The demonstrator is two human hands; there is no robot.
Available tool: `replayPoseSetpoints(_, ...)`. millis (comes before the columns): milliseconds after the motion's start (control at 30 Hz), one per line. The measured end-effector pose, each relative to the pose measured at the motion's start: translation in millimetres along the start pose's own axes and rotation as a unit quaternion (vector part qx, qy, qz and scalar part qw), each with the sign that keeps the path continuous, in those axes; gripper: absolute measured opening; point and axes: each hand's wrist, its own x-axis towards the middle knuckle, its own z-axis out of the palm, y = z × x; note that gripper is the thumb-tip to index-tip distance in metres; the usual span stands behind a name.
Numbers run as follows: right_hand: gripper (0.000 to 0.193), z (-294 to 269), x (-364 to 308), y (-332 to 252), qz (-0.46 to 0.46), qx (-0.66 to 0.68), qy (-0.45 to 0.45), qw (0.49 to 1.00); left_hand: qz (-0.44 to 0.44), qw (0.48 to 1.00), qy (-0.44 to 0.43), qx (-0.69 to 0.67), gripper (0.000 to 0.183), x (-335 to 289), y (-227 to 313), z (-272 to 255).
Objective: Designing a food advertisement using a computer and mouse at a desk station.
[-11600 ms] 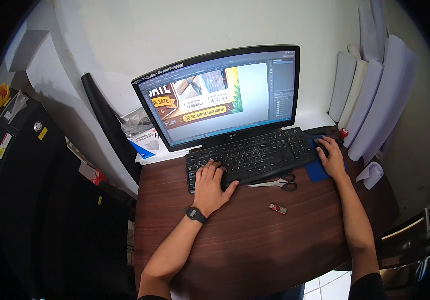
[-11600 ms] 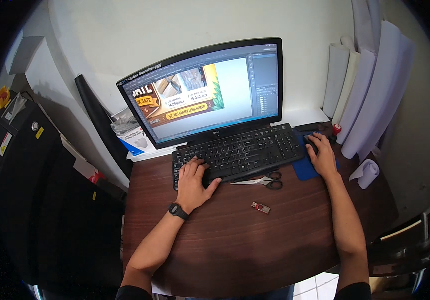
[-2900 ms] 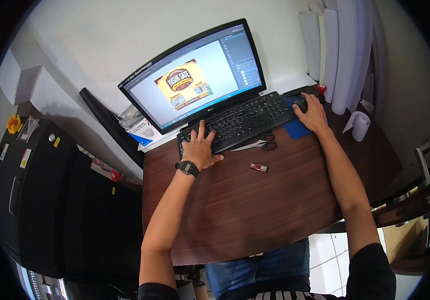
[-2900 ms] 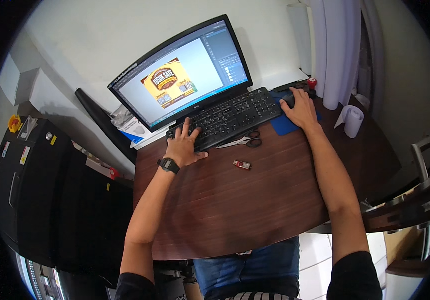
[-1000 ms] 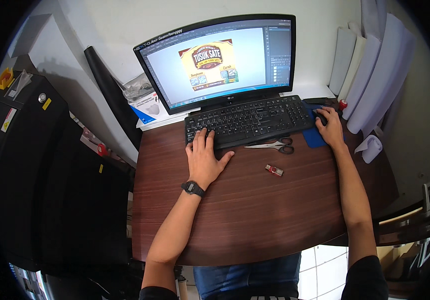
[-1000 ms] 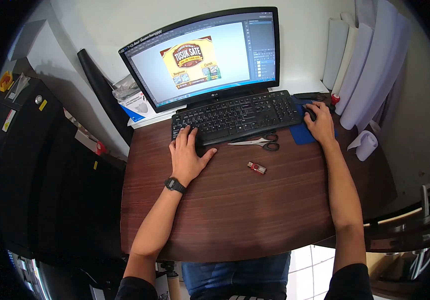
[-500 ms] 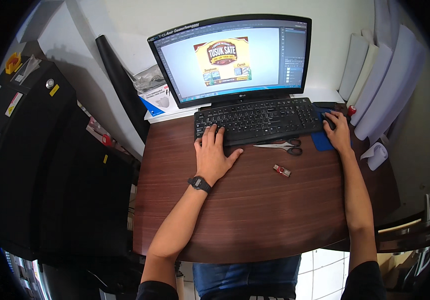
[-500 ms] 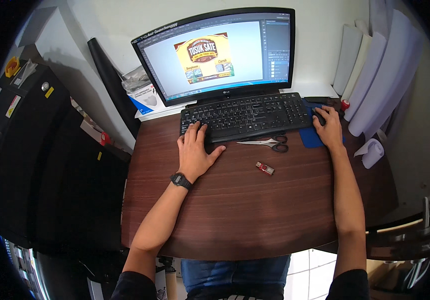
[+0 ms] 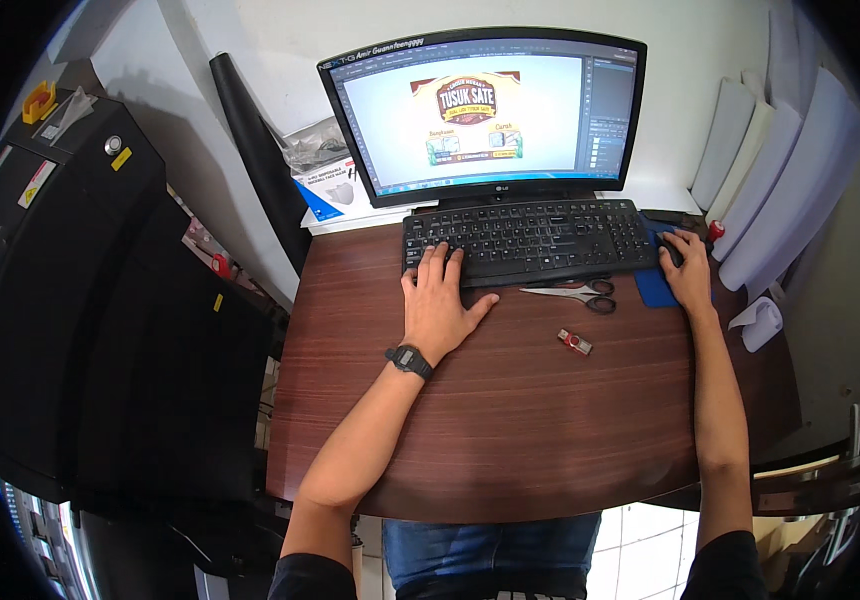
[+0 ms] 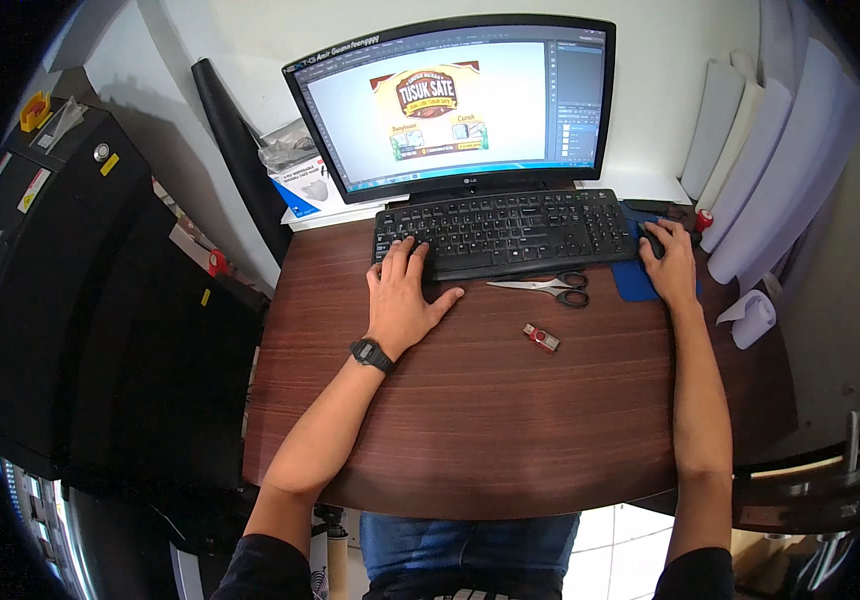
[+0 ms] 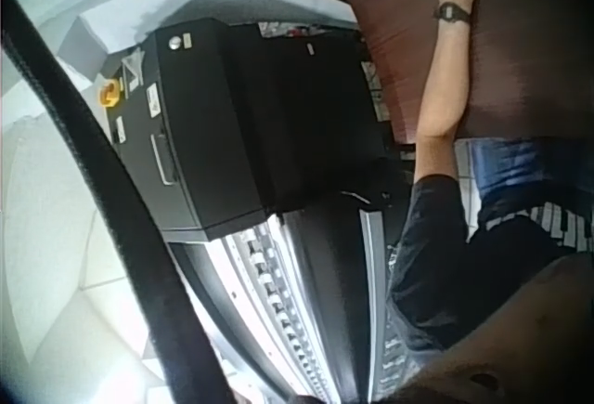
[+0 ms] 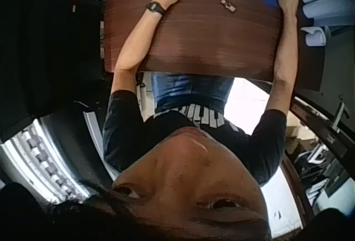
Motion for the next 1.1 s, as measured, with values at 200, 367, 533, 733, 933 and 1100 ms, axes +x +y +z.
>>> replayPoseSetpoints(200,0.034,0,0,0,0.001,-0.003,0.001,1.000,0.003,1.000,0.003,0.002,0.088,0,-1,1)
replayPoseSetpoints(367,0.040,0,0,0,-0.005,0.000,0.006,1.000,-0.009,1.000,0.001,0.008,0.086,0,1,-1)
replayPoseSetpoints(533,0.044,-1,0,-3,-0.003,0.015,0.015,1.000,-0.034,0.999,-0.002,0.018,0.084,1,2,-3)
replayPoseSetpoints(733,0.045,-1,0,-3,0.001,0.025,0.019,1.000,-0.051,0.998,-0.023,0.014,0.086,14,2,-17)
replayPoseSetpoints(933,0.045,-1,0,0,0.004,0.034,0.019,0.999,-0.078,0.986,-0.135,0.052,0.096,43,10,-34)
replayPoseSetpoints(1100,0.045,-4,1,-6,0.014,0.029,0.011,0.999,-0.094,0.971,-0.214,0.054,0.101,56,8,-35)
